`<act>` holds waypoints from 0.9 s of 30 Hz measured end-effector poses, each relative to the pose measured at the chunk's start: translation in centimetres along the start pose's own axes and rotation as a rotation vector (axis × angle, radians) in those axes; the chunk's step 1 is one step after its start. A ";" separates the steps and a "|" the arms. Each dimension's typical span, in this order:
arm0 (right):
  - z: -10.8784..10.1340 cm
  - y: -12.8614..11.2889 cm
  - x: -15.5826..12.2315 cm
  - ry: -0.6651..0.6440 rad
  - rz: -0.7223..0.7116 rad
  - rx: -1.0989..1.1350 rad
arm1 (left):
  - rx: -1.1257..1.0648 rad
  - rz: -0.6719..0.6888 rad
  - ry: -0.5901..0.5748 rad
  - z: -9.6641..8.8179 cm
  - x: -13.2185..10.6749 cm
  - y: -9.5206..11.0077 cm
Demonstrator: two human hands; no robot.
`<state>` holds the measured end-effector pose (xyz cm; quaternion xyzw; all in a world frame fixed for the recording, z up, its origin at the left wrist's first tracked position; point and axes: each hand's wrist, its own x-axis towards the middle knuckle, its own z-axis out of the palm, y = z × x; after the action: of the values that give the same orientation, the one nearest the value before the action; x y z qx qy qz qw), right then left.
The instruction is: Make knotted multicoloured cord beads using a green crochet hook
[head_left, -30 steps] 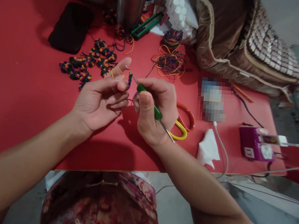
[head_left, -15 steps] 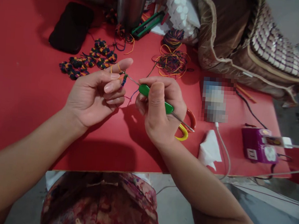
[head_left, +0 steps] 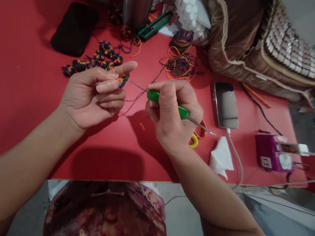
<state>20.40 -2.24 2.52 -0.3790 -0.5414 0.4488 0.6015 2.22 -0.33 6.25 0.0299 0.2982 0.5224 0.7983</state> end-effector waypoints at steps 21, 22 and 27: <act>-0.1 0.0 0.4 -0.009 0.016 0.164 | 0.214 0.110 -0.150 0.3 -0.4 -0.7; 0.0 0.1 0.3 -0.012 0.015 0.144 | 0.221 0.131 -0.163 0.4 -0.5 -0.9; -0.5 0.3 -0.3 -0.032 -0.047 0.016 | 0.218 0.190 -0.229 0.2 -0.4 -1.4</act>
<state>20.84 -2.43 2.07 -0.3540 -0.5562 0.4449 0.6061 3.36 -1.23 6.09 0.2037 0.2562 0.5530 0.7662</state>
